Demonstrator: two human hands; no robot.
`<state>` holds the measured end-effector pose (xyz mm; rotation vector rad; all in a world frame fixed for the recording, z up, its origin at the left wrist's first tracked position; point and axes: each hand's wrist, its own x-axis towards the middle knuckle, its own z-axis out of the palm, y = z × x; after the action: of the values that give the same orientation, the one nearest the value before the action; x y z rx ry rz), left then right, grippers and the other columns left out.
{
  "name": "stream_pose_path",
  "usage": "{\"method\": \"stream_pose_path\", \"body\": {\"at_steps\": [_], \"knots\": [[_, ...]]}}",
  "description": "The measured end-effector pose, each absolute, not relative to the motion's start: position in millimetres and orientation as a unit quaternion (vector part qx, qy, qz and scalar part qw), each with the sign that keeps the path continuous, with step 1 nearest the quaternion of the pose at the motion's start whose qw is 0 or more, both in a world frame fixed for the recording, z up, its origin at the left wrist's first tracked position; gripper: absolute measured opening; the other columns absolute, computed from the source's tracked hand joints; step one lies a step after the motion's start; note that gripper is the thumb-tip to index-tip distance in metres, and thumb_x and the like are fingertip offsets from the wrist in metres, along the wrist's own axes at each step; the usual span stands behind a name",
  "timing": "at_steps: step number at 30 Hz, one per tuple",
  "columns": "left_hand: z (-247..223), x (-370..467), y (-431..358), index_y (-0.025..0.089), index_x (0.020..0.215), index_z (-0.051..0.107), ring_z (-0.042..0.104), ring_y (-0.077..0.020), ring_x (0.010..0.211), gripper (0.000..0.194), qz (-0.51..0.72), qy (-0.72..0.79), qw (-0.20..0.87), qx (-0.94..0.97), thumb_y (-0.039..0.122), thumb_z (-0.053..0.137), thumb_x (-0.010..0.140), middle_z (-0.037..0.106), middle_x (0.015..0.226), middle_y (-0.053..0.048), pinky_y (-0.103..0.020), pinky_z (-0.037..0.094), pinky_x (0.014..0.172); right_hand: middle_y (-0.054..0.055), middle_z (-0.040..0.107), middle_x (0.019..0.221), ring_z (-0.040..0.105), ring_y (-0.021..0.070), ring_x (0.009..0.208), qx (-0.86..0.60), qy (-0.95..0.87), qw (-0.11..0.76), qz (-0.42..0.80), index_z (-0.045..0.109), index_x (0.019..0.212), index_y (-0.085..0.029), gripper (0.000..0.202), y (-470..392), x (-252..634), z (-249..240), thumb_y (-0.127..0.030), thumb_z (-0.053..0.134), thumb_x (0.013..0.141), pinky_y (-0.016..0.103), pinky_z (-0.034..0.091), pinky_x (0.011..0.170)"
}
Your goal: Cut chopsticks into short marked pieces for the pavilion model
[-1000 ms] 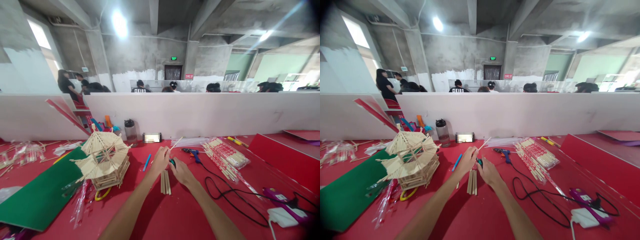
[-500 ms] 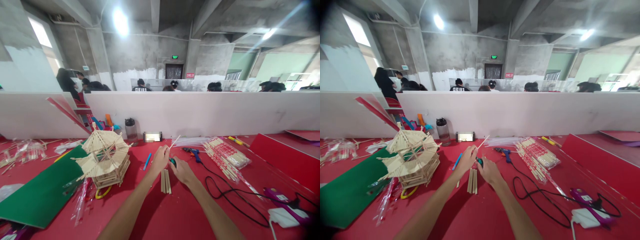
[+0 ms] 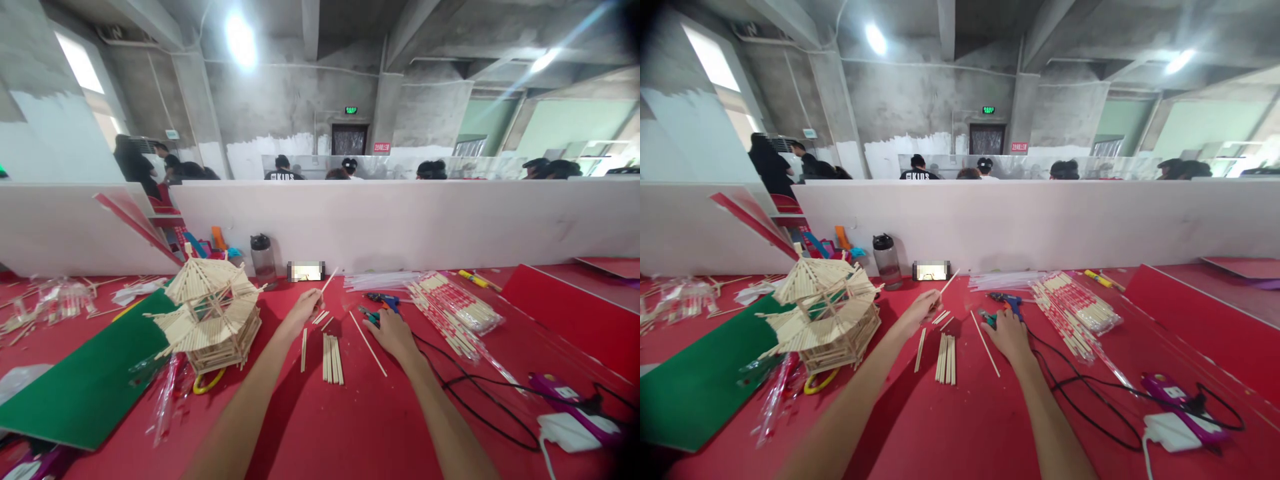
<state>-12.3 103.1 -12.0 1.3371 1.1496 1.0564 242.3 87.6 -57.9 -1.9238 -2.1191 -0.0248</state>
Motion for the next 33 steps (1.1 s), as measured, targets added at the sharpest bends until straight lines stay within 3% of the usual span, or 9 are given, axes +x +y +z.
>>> {"method": "stream_pose_path", "body": {"at_steps": [3, 5, 10, 13, 16, 19, 22, 27, 33], "knots": [[-16, -7, 100, 0.019, 0.072, 0.044, 0.032, -0.0049, 0.042, 0.028, 0.420, 0.477, 0.515, 0.575, 0.043, 0.045, 0.085, 0.048, 0.059, 0.005, -0.018, 0.020, 0.041, 0.017, 0.060, 0.112, 0.057, 0.0313, 0.104, -0.656, -0.740, 0.151, 0.000, 0.062, 0.107, -0.016, 0.042, 90, 241, -62, -0.052, 0.059, 0.085, 0.040, 0.043, 0.084], [-20, -2, 99, 0.019, 0.071, 0.045, 0.035, -0.0058, 0.044, 0.028, 0.402, 0.478, 0.506, 0.595, 0.043, 0.044, 0.086, 0.050, 0.059, 0.004, -0.019, 0.022, 0.042, 0.017, 0.060, 0.114, 0.056, 0.0305, 0.108, -0.629, -0.749, 0.207, 0.008, 0.062, 0.112, -0.016, 0.040, 89, 236, -58, -0.047, 0.059, 0.086, 0.041, 0.041, 0.089], [-37, 15, 98, 0.017, 0.071, 0.050, 0.045, -0.0083, 0.049, 0.033, 0.350, 0.469, 0.482, 0.652, 0.045, 0.044, 0.087, 0.057, 0.061, 0.001, -0.021, 0.033, 0.049, 0.007, 0.069, 0.101, 0.065, 0.0191, 0.089, -0.473, -0.775, 0.371, 0.194, 0.043, 0.139, -0.020, 0.045, 77, 216, -41, -0.036, 0.038, 0.097, 0.030, 0.047, 0.082], [-47, 23, 98, 0.016, 0.078, 0.058, 0.056, -0.0120, 0.061, 0.035, 0.308, 0.443, 0.469, 0.700, 0.046, 0.044, 0.089, 0.063, 0.067, -0.001, -0.023, 0.041, 0.058, 0.006, 0.071, 0.097, 0.066, 0.0195, 0.089, -0.439, -0.768, 0.406, 0.230, 0.062, 0.115, -0.020, 0.035, 72, 207, -38, -0.038, 0.039, 0.096, 0.029, 0.047, 0.083], [-52, 19, 103, 0.017, 0.088, 0.062, 0.062, -0.0147, 0.071, 0.030, 0.267, 0.458, 0.443, 0.723, 0.037, 0.040, 0.091, 0.068, 0.073, -0.003, -0.025, 0.045, 0.065, 0.007, 0.071, 0.089, 0.066, 0.0202, 0.083, -0.468, -0.736, 0.440, 0.214, 0.065, 0.093, -0.017, 0.033, 74, 208, -39, -0.040, 0.041, 0.094, 0.028, 0.047, 0.079], [-56, 6, 113, 0.017, 0.099, 0.061, 0.065, -0.0151, 0.080, 0.025, 0.291, 0.513, 0.399, 0.702, 0.018, 0.041, 0.085, 0.071, 0.086, -0.005, -0.026, 0.048, 0.071, 0.007, 0.072, 0.089, 0.065, 0.0201, 0.083, -0.493, -0.747, 0.404, 0.189, 0.066, 0.090, -0.017, 0.028, 77, 213, -41, -0.035, 0.045, 0.092, 0.027, 0.046, 0.077], [-63, -4, 123, 0.015, 0.109, 0.058, 0.066, -0.0155, 0.089, 0.037, 0.309, 0.525, 0.375, 0.699, 0.006, 0.037, 0.080, 0.071, 0.100, -0.009, -0.028, 0.050, 0.078, 0.007, 0.072, 0.088, 0.066, 0.0201, 0.083, -0.502, -0.799, 0.285, 0.168, 0.069, 0.091, -0.019, 0.022, 74, 214, -43, -0.029, 0.049, 0.089, 0.027, 0.044, 0.075], [-78, 1, 129, 0.017, 0.111, 0.060, 0.063, -0.0184, 0.108, 0.036, 0.314, 0.509, 0.347, 0.723, 0.007, 0.046, 0.080, 0.067, 0.117, -0.011, -0.033, 0.049, 0.091, 0.008, 0.071, 0.088, 0.067, 0.0223, 0.080, -0.513, -0.836, 0.158, 0.115, 0.068, 0.091, -0.021, 0.019, 59, 206, -44, -0.033, 0.054, 0.088, 0.027, 0.041, 0.067], [-70, -17, 135, 0.017, 0.112, 0.058, 0.062, -0.0170, 0.105, 0.035, 0.315, 0.538, 0.281, 0.729, 0.006, 0.048, 0.080, 0.066, 0.115, -0.010, -0.031, 0.047, 0.094, 0.011, 0.067, 0.103, 0.066, 0.0225, 0.086, -0.525, -0.831, 0.156, 0.101, 0.067, 0.098, -0.021, 0.022, 55, 208, -37, -0.037, 0.054, 0.090, 0.027, 0.042, 0.070]]}}
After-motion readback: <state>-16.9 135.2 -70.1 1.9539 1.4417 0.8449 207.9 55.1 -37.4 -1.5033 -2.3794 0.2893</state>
